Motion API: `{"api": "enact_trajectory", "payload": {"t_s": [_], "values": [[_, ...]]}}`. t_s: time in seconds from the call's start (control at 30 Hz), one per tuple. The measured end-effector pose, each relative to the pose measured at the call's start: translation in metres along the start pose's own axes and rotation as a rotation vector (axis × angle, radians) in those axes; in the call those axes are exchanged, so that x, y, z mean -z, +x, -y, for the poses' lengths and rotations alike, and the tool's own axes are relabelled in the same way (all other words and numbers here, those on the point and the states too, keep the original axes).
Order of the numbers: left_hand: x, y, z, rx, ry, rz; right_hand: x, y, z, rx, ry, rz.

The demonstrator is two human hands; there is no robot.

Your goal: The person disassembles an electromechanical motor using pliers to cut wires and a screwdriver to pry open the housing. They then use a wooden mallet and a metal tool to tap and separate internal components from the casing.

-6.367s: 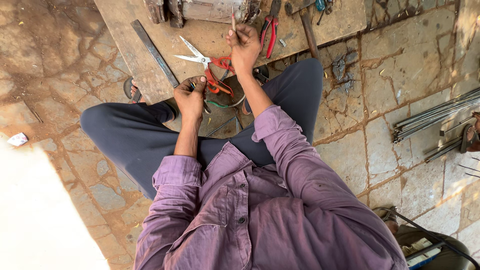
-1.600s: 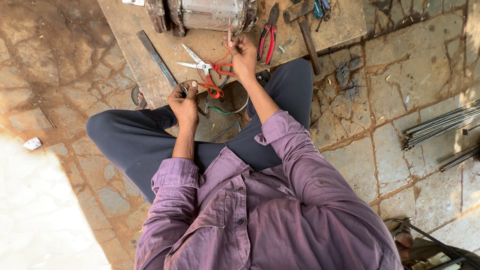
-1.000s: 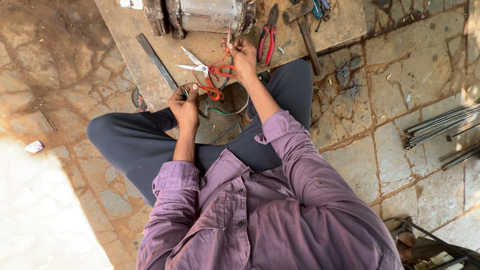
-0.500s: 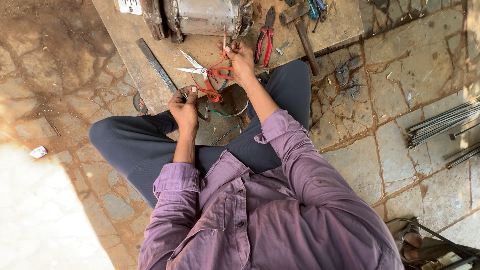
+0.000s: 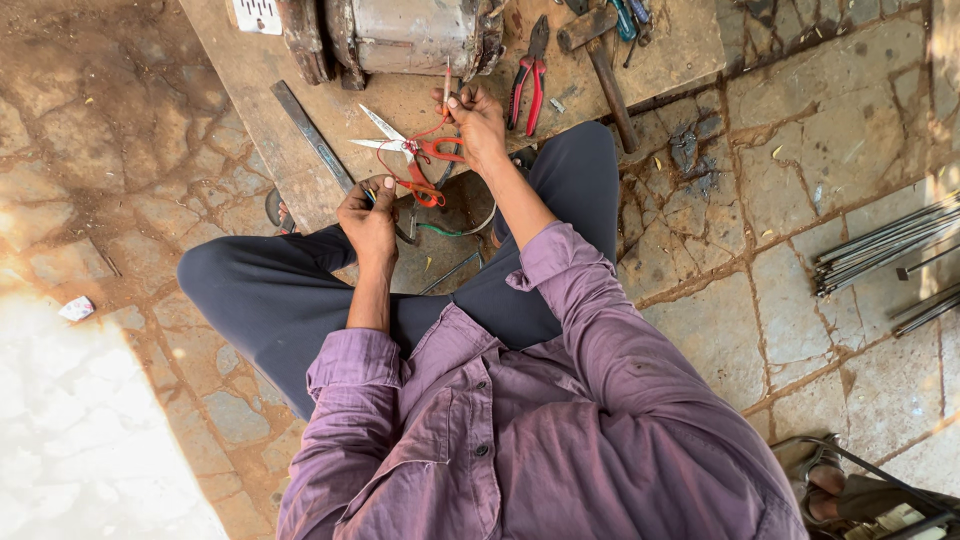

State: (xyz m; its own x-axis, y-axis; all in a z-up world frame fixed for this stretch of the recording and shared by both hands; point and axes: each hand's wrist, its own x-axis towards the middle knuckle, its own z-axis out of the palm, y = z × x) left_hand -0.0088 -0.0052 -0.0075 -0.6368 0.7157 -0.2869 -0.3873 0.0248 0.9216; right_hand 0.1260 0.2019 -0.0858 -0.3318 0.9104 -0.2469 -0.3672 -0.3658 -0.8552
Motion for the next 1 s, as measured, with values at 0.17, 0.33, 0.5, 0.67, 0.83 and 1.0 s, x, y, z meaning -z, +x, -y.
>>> {"api": "enact_trajectory", "payload": {"t_s": [0.17, 0.33, 0.5, 0.67, 0.83, 1.0], "values": [[-0.001, 0.001, 0.000, 0.014, 0.008, -0.017, -0.001, 0.002, 0.002, -0.001, -0.024, -0.020], [0.001, 0.007, 0.001, 0.017, 0.019, 0.016, -0.010, -0.038, 0.010, 0.075, -0.496, 0.138], [-0.010, 0.000, -0.010, 0.056, 0.033, 0.092, -0.035, -0.122, 0.038, 0.179, -0.864, 0.353], [-0.025, -0.024, -0.022, 0.085, 0.210, 0.258, -0.032, -0.164, 0.090, 0.090, -1.174, 0.340], [-0.030, -0.036, -0.015, 0.040, 0.334, 0.361, 0.000, -0.180, 0.146, 0.262, -1.146, 0.212], [-0.015, -0.032, 0.008, 0.063, 0.395, 0.411, 0.072, -0.164, 0.233, 0.350, -0.704, -0.155]]}}
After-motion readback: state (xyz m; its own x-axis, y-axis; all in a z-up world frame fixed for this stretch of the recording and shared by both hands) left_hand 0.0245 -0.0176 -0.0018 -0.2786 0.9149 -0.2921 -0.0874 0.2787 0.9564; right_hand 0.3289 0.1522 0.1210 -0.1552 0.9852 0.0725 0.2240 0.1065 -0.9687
